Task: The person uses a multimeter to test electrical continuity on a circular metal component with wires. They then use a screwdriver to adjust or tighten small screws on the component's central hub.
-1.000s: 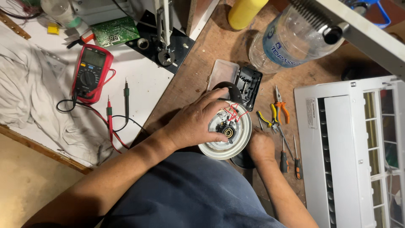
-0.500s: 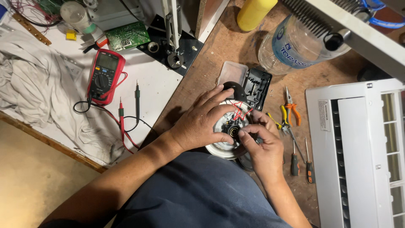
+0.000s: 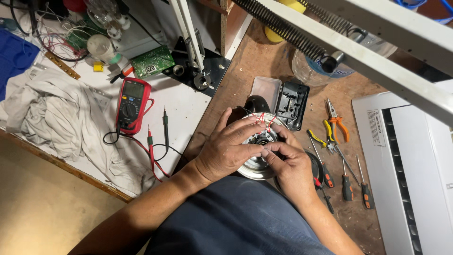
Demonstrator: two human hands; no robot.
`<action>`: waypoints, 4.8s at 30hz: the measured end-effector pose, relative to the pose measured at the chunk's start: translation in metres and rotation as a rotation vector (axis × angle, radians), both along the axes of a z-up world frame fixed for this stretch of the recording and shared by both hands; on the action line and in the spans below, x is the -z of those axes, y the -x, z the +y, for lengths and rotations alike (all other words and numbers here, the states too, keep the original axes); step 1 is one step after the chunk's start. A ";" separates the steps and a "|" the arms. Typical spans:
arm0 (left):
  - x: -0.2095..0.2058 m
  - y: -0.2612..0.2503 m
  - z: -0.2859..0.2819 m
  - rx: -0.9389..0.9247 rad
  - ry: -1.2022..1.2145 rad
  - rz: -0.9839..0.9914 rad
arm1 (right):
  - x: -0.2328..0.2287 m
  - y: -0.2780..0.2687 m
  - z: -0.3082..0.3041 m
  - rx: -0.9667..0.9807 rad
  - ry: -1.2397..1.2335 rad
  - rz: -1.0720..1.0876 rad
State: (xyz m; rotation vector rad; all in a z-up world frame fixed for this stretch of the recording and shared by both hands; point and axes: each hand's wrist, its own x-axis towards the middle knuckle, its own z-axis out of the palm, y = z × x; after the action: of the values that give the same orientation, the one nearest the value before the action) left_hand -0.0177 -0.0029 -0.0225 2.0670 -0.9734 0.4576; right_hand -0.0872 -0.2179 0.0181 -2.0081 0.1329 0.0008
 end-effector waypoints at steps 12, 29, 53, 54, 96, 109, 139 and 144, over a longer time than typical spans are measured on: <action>-0.013 -0.005 0.003 0.035 -0.004 0.137 | 0.011 -0.005 -0.003 -0.005 -0.029 0.023; -0.001 0.002 0.003 -0.029 0.006 0.233 | 0.013 -0.002 -0.002 -0.030 -0.035 -0.033; -0.009 -0.027 0.023 0.000 -0.312 0.144 | 0.009 -0.003 -0.001 -0.179 0.087 -0.169; -0.009 -0.027 0.023 0.002 -0.304 0.136 | 0.008 -0.003 -0.002 -0.190 0.089 -0.174; -0.028 -0.035 -0.012 0.051 0.114 0.687 | 0.020 -0.044 -0.024 -0.078 -0.106 -0.188; -0.020 -0.016 -0.018 -0.024 0.279 0.840 | 0.016 -0.035 -0.010 -0.029 -0.045 -0.213; -0.013 -0.019 -0.007 0.107 0.124 0.877 | -0.010 0.038 0.017 0.369 0.302 0.111; -0.010 -0.018 -0.007 0.119 0.030 0.829 | -0.006 0.047 0.026 0.321 0.607 0.179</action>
State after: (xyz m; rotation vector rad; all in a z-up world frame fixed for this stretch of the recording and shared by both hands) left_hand 0.0007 -0.0102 -0.0126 1.8784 -0.5622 -0.4301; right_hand -0.1340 -0.1919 0.0243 -2.5664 0.6322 -0.0718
